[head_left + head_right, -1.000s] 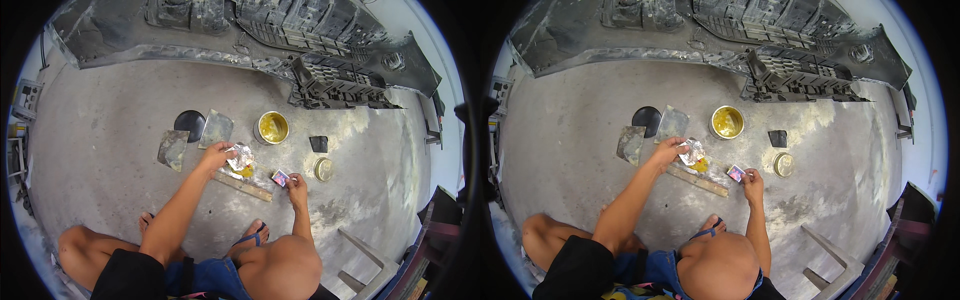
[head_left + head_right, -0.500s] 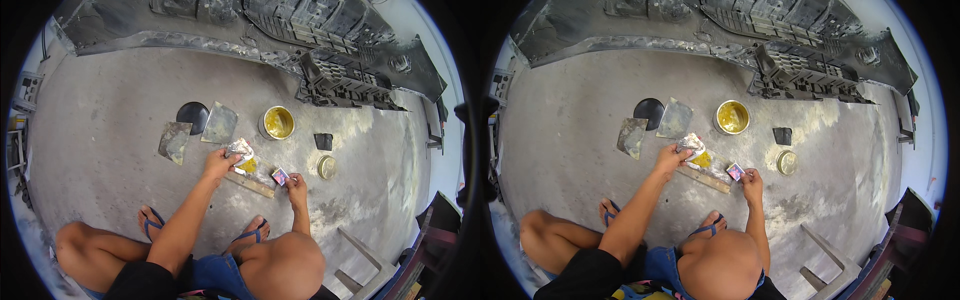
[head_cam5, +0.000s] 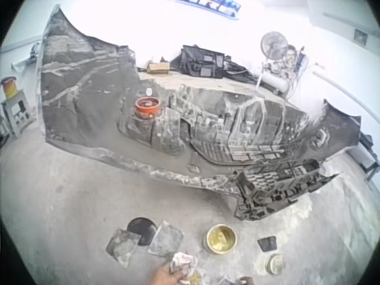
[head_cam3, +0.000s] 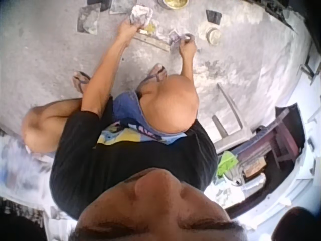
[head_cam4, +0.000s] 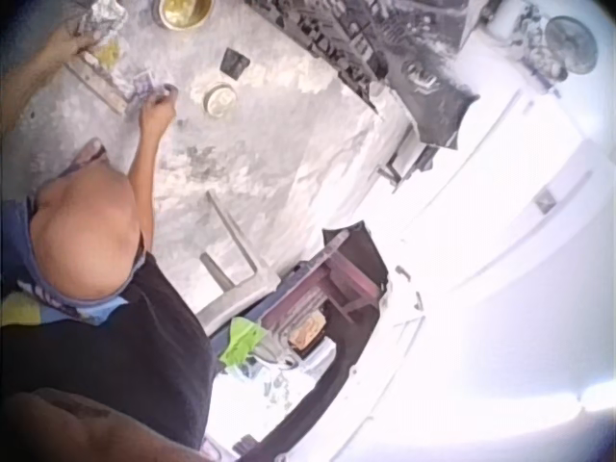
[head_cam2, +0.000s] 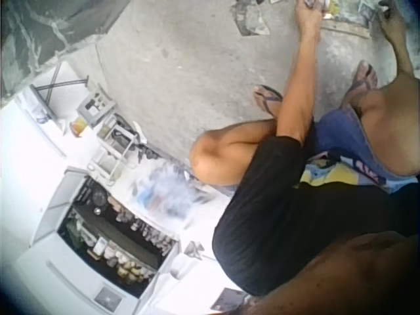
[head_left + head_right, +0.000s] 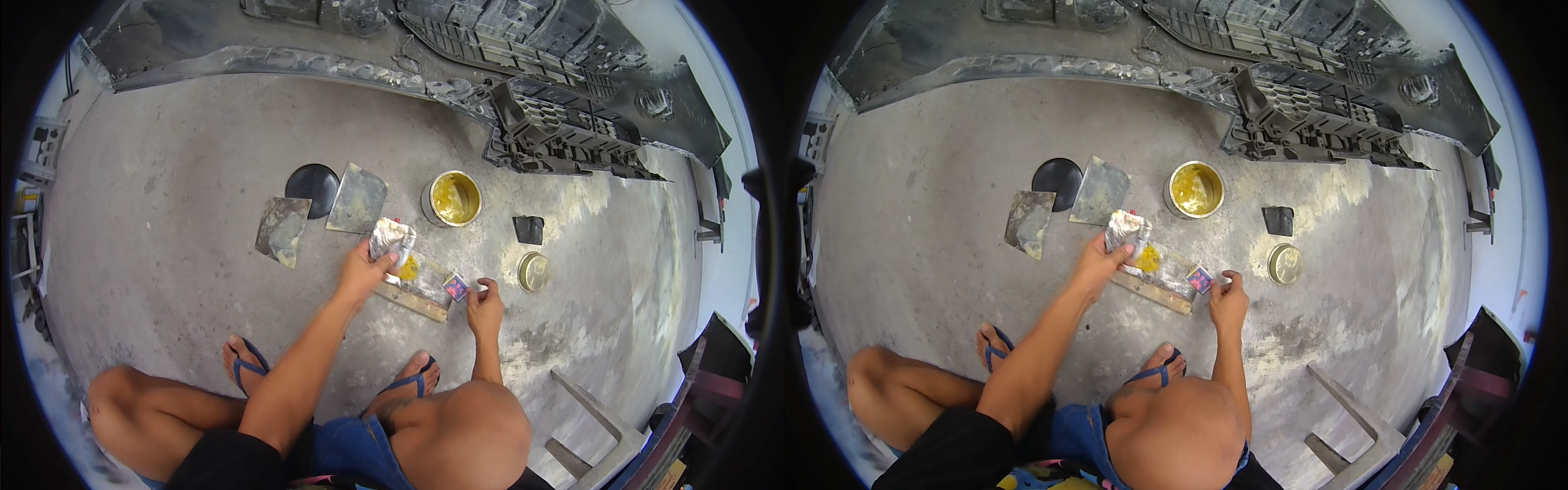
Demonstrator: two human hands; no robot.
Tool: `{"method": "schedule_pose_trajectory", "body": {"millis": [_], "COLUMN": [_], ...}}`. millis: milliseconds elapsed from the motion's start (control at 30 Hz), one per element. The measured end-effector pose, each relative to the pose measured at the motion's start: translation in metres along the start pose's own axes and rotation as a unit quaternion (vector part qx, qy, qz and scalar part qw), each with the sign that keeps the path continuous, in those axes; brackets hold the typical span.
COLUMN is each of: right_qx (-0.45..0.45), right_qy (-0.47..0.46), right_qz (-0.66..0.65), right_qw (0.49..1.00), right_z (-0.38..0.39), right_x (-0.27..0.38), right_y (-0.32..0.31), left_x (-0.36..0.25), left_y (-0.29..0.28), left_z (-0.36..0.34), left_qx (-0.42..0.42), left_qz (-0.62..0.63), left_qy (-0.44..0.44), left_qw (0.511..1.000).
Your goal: The person scoops yellow paint from a can onto a flat metal surface using a small brush. They then use a putty knife to scrape and mix the paint on the surface, blending it with a small amount of red pigment. The person continues to mix the paint thoroughly on the metal surface.
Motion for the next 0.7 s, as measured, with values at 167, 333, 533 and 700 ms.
{"method": "schedule_pose_trajectory", "body": {"millis": [167,333,533,700], "right_qx": [0.141,0.148,0.180,0.240], "right_qy": [0.012,0.024,-0.015,-0.042], "right_qz": [-0.316,-0.363,-0.259,-0.298], "right_qw": [0.938,0.920,0.949,0.923], "right_z": [0.034,0.043,0.041,0.038], "right_x": [0.065,0.085,0.080,0.090], "right_y": [0.011,0.023,0.016,0.015], "left_x": [0.041,0.057,0.042,0.028], "left_y": [0.036,0.042,0.014,0.012], "left_z": [0.030,0.050,0.056,0.063], "left_qx": [-0.042,-0.057,-0.004,-0.022], "left_qz": [0.034,0.059,-0.065,-0.185], "left_qy": [-0.090,-0.092,0.015,0.012], "left_qw": [0.994,0.992,0.998,0.982]}}
Point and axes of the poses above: each hand's wrist, its own z-axis away from the middle knuckle, its own y-axis out of the palm, x = y × z, the point moved 7 cm from there along -z, towards the middle knuckle, and after that the axes turned 14 degrees about z, right-handed, at the moved point
